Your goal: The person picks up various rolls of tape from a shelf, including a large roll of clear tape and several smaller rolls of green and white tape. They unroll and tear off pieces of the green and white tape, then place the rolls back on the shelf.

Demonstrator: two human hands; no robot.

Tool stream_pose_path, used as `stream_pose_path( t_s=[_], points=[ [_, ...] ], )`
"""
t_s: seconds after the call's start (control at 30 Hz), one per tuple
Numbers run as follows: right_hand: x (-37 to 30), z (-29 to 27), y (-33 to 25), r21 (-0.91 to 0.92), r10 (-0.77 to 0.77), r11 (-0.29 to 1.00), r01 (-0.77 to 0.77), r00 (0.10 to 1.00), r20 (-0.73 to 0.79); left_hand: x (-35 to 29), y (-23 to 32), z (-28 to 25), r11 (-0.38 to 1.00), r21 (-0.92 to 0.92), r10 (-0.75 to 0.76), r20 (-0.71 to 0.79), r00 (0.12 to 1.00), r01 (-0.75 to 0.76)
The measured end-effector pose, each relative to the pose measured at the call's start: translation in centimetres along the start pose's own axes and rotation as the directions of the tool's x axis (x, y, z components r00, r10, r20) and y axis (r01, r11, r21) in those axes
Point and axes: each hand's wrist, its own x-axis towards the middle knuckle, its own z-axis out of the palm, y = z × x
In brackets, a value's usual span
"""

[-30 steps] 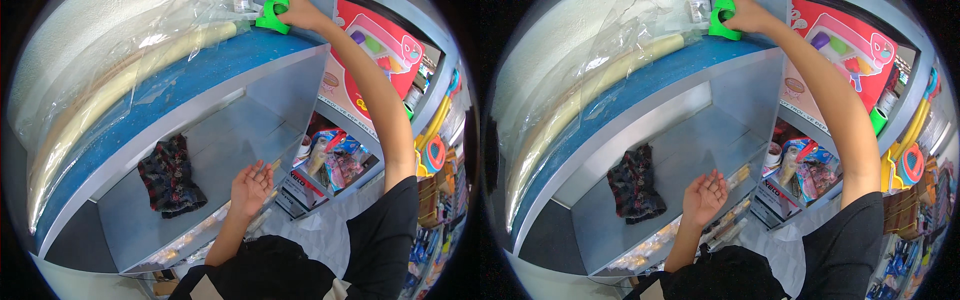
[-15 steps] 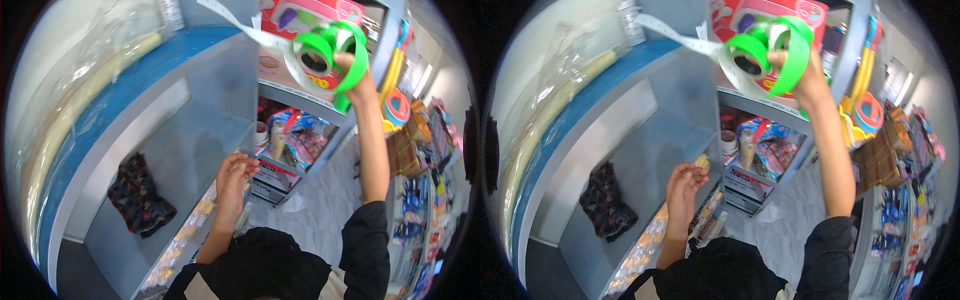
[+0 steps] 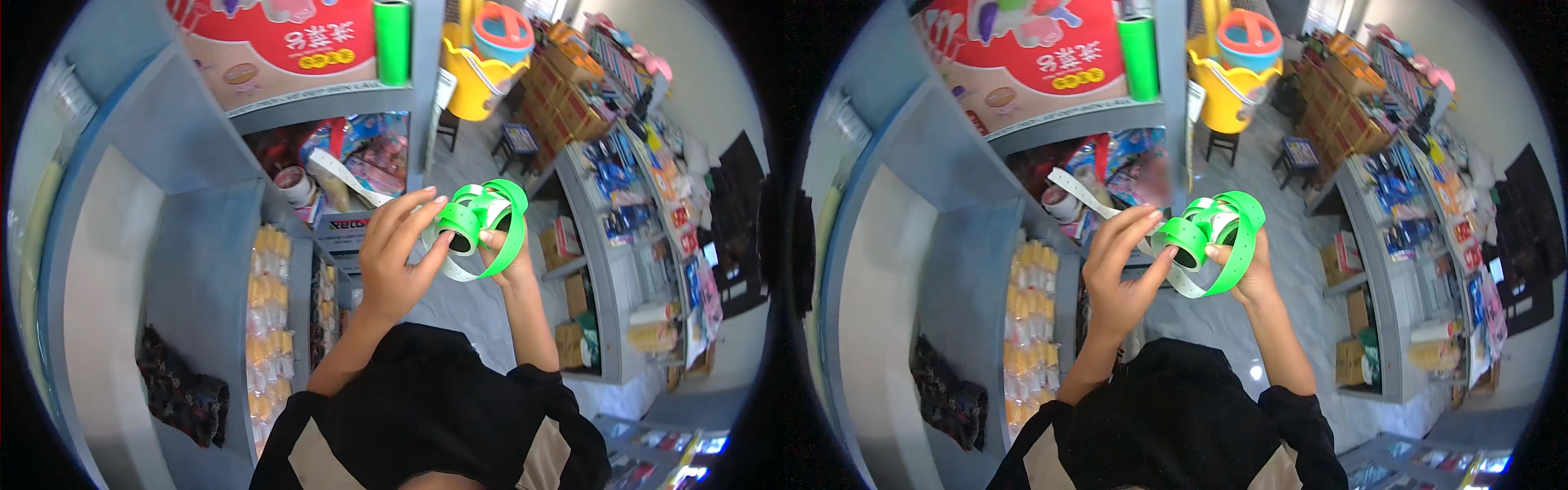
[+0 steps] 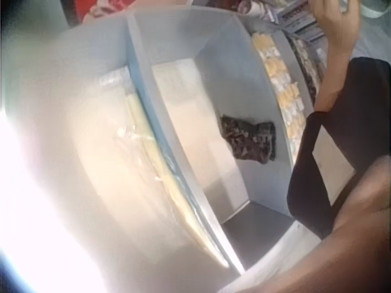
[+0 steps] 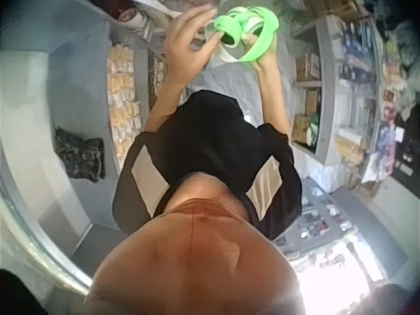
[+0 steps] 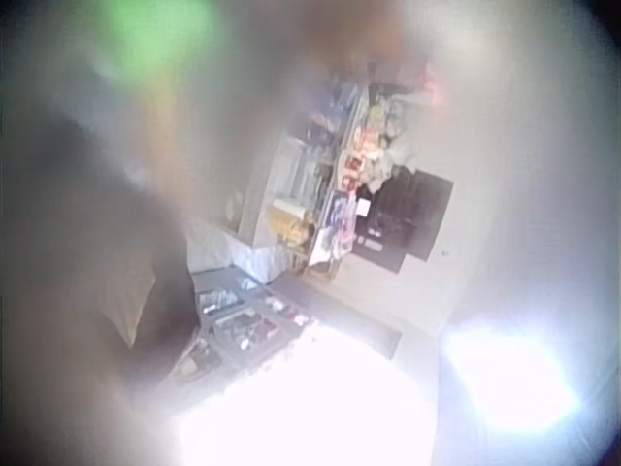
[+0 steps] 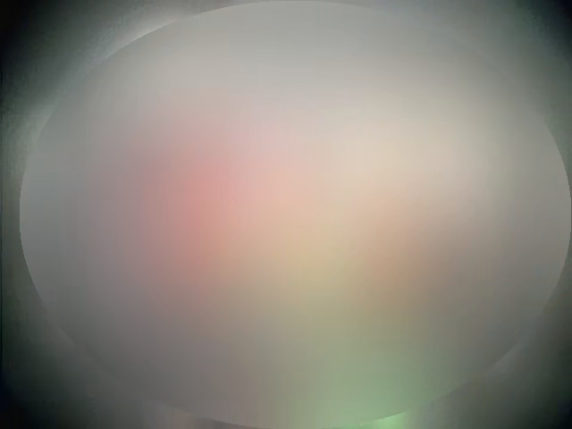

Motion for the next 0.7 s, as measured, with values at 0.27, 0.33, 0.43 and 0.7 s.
stream_pose_path(
  t_s=[0.27, 0.33, 0.43, 0.7],
  points=[
    [-1.8, -1.3, -0.1, -0.115, -0.02, 0.993, 0.01, 0.996, -0.084, -3.1, -1.4, 2.6, 0.994, -0.089, -0.055, 0.08, 0.995, 0.062],
    [-1.0, -0.4, 0.7, -0.131, 0.015, 0.991, -0.018, 1.0, -0.027, -3.3, -2.0, 1.7, 0.995, -0.055, -0.078, 0.015, 0.997, 0.079],
    [1.0, 2.1, 2.3, -0.125, 0.102, 0.988, -0.085, 0.987, 0.128, -3.3, -3.1, -1.5, 0.981, -0.001, -0.191, -0.116, 0.975, 0.192],
    [7.1, 14.1, 9.6, -0.268, 0.104, 0.961, 0.067, 0.812, 0.575, -7.5, -5.4, -17.6, 0.867, 0.097, -0.274, -0.726, 0.631, 0.488]
  ],
)
